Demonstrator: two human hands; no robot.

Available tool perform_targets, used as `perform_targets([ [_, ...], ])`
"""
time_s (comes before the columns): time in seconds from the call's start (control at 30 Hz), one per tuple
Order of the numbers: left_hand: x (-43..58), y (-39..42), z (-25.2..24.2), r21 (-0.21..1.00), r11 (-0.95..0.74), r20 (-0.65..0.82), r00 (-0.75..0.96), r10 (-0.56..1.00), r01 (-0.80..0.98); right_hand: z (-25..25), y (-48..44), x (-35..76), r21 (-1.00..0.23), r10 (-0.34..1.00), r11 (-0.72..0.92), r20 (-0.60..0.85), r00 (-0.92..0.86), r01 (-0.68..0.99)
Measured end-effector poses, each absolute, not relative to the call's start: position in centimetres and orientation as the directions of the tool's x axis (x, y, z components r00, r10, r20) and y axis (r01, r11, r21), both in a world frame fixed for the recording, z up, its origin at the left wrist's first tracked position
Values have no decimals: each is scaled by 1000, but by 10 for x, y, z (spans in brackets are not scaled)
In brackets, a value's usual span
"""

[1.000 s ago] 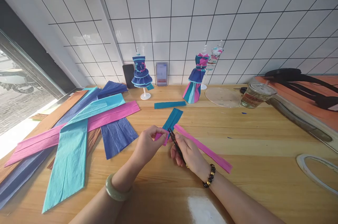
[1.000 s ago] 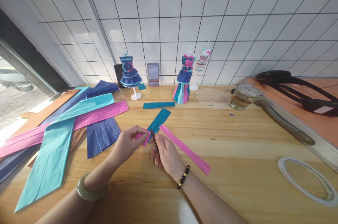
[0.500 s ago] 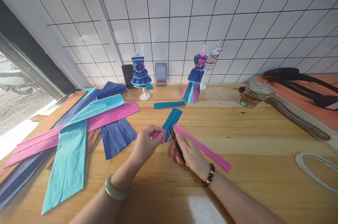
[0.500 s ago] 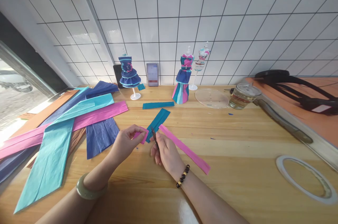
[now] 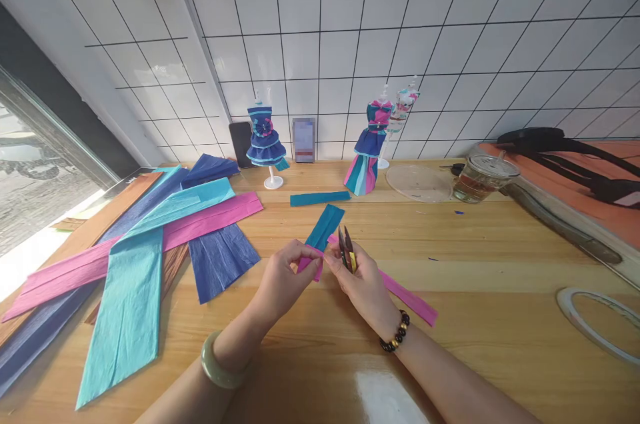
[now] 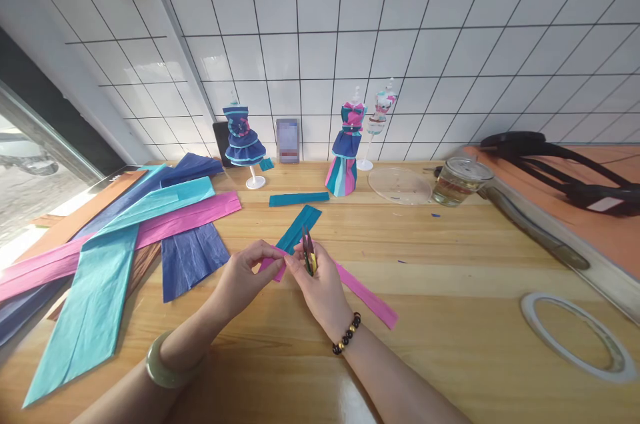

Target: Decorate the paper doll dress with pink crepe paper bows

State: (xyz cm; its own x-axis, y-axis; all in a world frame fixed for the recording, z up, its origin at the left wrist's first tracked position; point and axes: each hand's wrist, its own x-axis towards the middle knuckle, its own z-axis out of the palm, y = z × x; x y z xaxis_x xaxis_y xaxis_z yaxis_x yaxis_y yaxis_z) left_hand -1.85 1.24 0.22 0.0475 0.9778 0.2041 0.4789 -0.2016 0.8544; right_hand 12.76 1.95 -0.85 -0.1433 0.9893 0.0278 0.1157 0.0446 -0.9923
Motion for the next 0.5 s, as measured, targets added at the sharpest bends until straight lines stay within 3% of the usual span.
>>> perform_targets([
  [0.13, -16, 12, 0, 846, -225, 213, 80, 974, 484, -10, 19, 128, -977, 986, 126, 104, -129, 171],
  [0.3, -18, 11, 2, 859, -228, 204, 102, 974, 459, -14, 22, 131, -988, 992, 88, 75, -99, 125],
  [0.4, -20, 12, 3, 896, -193, 173, 86, 981, 400, -14, 29, 138, -994, 996, 70, 66, -59, 79],
  [0.5, -21, 13, 1, 947, -158, 134, 102, 986, 280, -9, 39, 151, -977, 989, 114, 128, 73, 178],
])
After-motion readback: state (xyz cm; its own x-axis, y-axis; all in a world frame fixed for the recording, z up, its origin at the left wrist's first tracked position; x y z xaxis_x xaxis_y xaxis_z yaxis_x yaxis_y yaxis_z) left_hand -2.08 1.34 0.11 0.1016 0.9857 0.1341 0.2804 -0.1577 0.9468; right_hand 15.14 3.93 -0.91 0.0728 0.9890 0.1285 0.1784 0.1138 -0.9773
